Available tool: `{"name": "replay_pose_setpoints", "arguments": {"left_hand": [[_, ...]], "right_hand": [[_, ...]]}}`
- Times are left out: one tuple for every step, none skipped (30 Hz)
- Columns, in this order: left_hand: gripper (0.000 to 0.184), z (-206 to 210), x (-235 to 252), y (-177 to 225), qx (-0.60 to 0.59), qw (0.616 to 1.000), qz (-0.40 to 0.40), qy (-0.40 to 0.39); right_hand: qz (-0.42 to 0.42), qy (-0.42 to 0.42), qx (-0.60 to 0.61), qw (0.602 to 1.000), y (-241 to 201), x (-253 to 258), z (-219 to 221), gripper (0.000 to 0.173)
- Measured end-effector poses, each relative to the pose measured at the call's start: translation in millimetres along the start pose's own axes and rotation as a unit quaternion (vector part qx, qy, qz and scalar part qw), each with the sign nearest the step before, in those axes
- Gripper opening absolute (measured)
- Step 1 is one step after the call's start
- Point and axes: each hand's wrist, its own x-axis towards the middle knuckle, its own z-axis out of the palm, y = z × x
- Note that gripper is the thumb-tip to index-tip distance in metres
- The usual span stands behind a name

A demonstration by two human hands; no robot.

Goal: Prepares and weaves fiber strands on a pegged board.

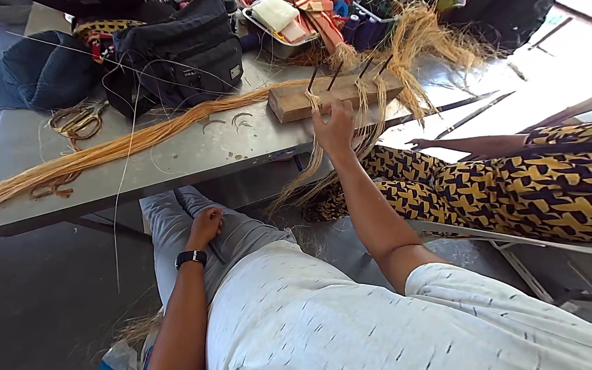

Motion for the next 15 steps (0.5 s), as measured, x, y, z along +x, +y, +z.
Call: {"name": "replay_pose_setpoints", "arguments": {"left_hand": [[0.031, 0, 0, 0, -0.001, 1.000, 0.000, 0.000], [0.031, 0, 1, 0, -0.002, 1.000, -0.001, -0.001], [0.031, 0, 1, 0, -0.003, 1.000, -0.001, -0.003], [0.031, 0, 2, 1, -0.004, 1.000, -0.001, -0.002], [0.030, 1, 2, 1, -0.004, 1.000, 0.000, -0.001], [0.030, 0, 2, 0, -0.003, 1.000, 0.001, 0.000], [0.030, 0, 2, 0, -0.003, 1.000, 0.002, 0.000], [0.030, 1, 1, 0, -0.004, 1.000, 0.003, 0.000], [0.030, 0, 1, -1, -0.004, 1.000, 0.004, 0.000], [0.031, 0, 1, -1, -0.005, 1.000, 0.004, -0.002], [0.031, 0, 1, -2, -0.005, 1.000, 0.005, -0.002], [0.031, 0, 1, -2, -0.005, 1.000, 0.005, -0.002], [0.031, 0, 1, -3, -0.004, 1.000, 0.004, -0.002], [0.031, 0, 1, -2, -0.005, 1.000, 0.004, -0.003], [0.031, 0, 2, -2, -0.006, 1.000, 0.005, -0.004]], "right_hand": [[-0.016, 0.000, -0.002, 1.000, -2, 0, -2, 0.045], [-0.027, -0.010, -0.010, 1.000, -5, -1, -3, 0.044], [-0.033, -0.024, -0.020, 0.999, -7, 0, -3, 0.045], [-0.037, -0.040, -0.030, 0.998, -8, 0, -2, 0.047], [-0.037, -0.053, -0.042, 0.997, -9, 1, -1, 0.049], [-0.035, -0.066, -0.056, 0.996, -11, 2, 1, 0.049], [-0.037, -0.079, -0.065, 0.994, -11, 3, 4, 0.046], [-0.045, -0.085, -0.068, 0.993, -11, 5, 7, 0.038], [-0.056, -0.082, -0.063, 0.993, -8, 7, 10, 0.031], [-0.072, -0.071, -0.045, 0.994, -5, 10, 12, 0.027], [-0.093, -0.050, -0.011, 0.994, -2, 13, 13, 0.025], [-0.109, -0.030, 0.033, 0.993, 2, 16, 12, 0.024], [-0.114, -0.018, 0.081, 0.990, 5, 19, 10, 0.024], [-0.113, -0.015, 0.126, 0.985, 8, 23, 7, 0.023], [-0.114, -0.018, 0.168, 0.979, 11, 28, 3, 0.022]]}}
